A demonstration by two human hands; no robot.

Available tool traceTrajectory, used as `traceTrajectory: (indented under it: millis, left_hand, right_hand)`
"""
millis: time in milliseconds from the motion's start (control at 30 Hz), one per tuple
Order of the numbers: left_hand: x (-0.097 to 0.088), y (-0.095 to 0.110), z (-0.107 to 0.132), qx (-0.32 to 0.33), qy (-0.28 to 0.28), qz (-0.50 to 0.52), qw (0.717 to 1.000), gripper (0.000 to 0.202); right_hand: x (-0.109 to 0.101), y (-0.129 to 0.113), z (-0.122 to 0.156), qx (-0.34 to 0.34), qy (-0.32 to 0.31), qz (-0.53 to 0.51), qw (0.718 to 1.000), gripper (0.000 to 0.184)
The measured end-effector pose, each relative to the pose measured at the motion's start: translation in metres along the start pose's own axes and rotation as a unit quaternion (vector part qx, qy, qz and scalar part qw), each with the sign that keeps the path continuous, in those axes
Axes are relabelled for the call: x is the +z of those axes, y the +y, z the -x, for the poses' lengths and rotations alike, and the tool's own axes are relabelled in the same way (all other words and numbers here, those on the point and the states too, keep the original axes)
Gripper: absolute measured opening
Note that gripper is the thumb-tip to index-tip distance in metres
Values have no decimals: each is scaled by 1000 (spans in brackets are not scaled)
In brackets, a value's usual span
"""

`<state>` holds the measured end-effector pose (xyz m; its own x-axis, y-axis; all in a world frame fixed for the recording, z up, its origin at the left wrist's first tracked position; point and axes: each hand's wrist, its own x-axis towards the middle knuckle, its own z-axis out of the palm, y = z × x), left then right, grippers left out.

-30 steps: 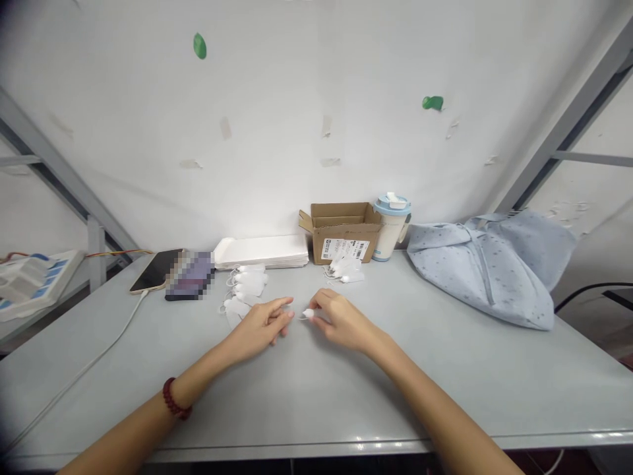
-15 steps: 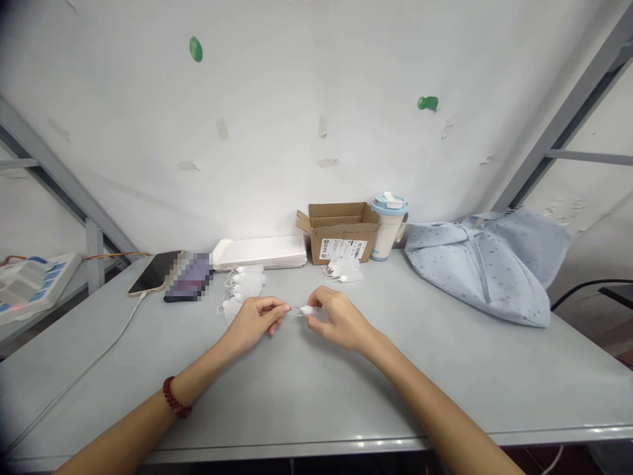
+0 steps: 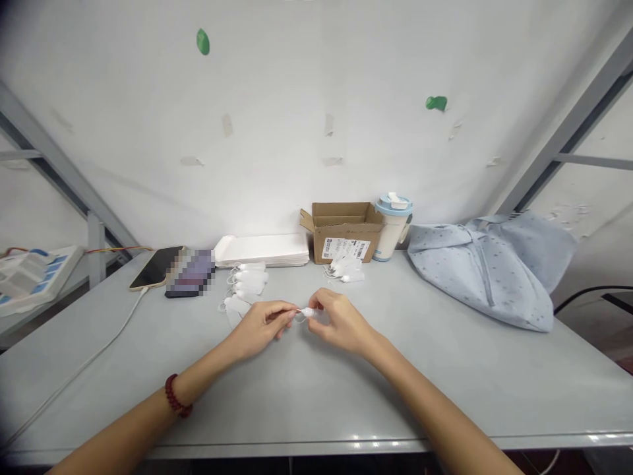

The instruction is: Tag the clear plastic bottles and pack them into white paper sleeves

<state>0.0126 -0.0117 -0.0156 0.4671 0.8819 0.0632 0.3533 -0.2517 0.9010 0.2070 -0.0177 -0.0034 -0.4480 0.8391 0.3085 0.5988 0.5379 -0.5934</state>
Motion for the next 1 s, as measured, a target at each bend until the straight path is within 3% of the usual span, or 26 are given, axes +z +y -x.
traceTrajectory:
  millis: [1000]
  left_hand:
    - [-1, -1, 1, -2, -1, 31, 1000, 30]
  right_hand:
    - [2, 1, 2, -26, -2, 0, 1000, 8]
